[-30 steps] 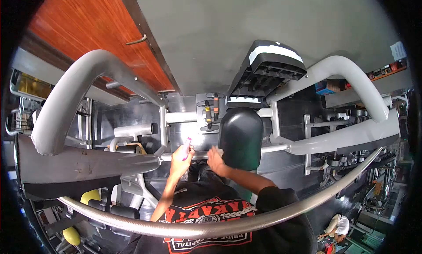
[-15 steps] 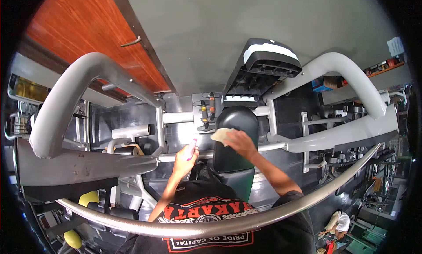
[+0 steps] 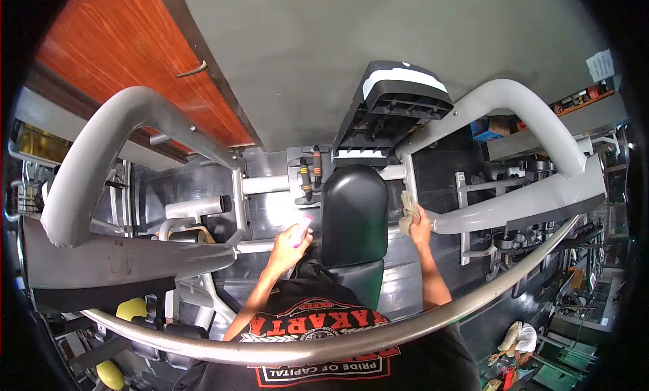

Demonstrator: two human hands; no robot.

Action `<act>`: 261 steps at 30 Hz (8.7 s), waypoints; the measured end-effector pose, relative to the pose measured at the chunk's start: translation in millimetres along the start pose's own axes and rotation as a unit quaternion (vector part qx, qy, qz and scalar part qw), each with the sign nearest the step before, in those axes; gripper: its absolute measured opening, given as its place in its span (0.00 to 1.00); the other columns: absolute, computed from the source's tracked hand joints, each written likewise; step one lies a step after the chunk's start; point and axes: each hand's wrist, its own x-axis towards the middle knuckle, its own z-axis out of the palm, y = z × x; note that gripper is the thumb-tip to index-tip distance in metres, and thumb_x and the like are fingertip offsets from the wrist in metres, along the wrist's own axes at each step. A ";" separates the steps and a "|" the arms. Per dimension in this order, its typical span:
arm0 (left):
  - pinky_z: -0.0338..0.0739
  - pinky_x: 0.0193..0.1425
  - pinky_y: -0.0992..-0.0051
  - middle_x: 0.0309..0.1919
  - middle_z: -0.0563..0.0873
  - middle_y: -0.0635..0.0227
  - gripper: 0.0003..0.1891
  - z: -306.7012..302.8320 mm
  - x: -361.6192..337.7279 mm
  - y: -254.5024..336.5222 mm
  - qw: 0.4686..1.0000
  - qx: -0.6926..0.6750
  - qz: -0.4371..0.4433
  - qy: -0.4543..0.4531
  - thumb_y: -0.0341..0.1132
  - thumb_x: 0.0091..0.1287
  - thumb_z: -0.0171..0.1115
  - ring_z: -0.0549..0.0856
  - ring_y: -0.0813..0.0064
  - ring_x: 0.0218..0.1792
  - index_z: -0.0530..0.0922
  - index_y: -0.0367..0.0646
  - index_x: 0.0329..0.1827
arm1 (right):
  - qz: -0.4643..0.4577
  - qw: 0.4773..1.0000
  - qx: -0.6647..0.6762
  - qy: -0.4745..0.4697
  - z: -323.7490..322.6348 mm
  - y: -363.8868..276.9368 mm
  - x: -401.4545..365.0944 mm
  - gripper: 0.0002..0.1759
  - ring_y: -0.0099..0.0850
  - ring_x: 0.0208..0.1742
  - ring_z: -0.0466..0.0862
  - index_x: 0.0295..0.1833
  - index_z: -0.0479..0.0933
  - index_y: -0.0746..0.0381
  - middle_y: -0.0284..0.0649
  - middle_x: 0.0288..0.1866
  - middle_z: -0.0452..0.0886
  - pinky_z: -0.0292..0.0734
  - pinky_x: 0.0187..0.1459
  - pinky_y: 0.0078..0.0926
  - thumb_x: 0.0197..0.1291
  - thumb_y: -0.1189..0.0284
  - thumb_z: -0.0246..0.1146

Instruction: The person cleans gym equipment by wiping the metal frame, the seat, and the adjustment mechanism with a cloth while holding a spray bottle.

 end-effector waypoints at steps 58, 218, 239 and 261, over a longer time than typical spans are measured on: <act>0.76 0.38 0.60 0.28 0.84 0.53 0.08 57.1 -22.9 -11.9 0.988 0.091 0.083 -0.094 0.38 0.62 0.64 0.85 0.49 0.34 0.79 0.44 0.38 | -0.119 0.959 0.179 0.185 22.8 -120.1 -58.4 0.23 0.48 0.67 0.71 0.65 0.71 0.63 0.50 0.64 0.74 0.63 0.68 0.38 0.64 0.79 0.53; 0.74 0.33 0.79 0.28 0.83 0.70 0.10 52.8 -198.5 -99.2 0.984 -0.046 0.138 0.102 0.33 0.65 0.65 0.78 0.85 0.27 0.81 0.38 0.45 | -0.466 0.884 -0.016 -0.031 128.0 -107.5 -136.9 0.30 0.49 0.73 0.63 0.54 0.80 0.54 0.44 0.71 0.68 0.57 0.74 0.47 0.43 0.89 0.58; 0.76 0.42 0.78 0.35 0.86 0.66 0.12 43.7 -203.8 -91.9 0.986 -0.016 0.149 0.076 0.33 0.64 0.65 0.82 0.81 0.34 0.81 0.37 0.47 | -0.382 0.921 0.072 0.002 57.1 -150.9 -67.6 0.27 0.49 0.68 0.70 0.58 0.78 0.54 0.51 0.65 0.73 0.64 0.70 0.41 0.54 0.86 0.52; 0.76 0.27 0.81 0.30 0.83 0.72 0.10 51.7 -205.5 -97.9 0.985 -0.040 0.152 0.075 0.31 0.66 0.64 0.80 0.86 0.23 0.80 0.39 0.48 | -0.382 0.915 0.114 -0.069 47.6 -56.0 -142.0 0.25 0.45 0.67 0.72 0.62 0.73 0.59 0.48 0.65 0.74 0.67 0.68 0.38 0.60 0.83 0.50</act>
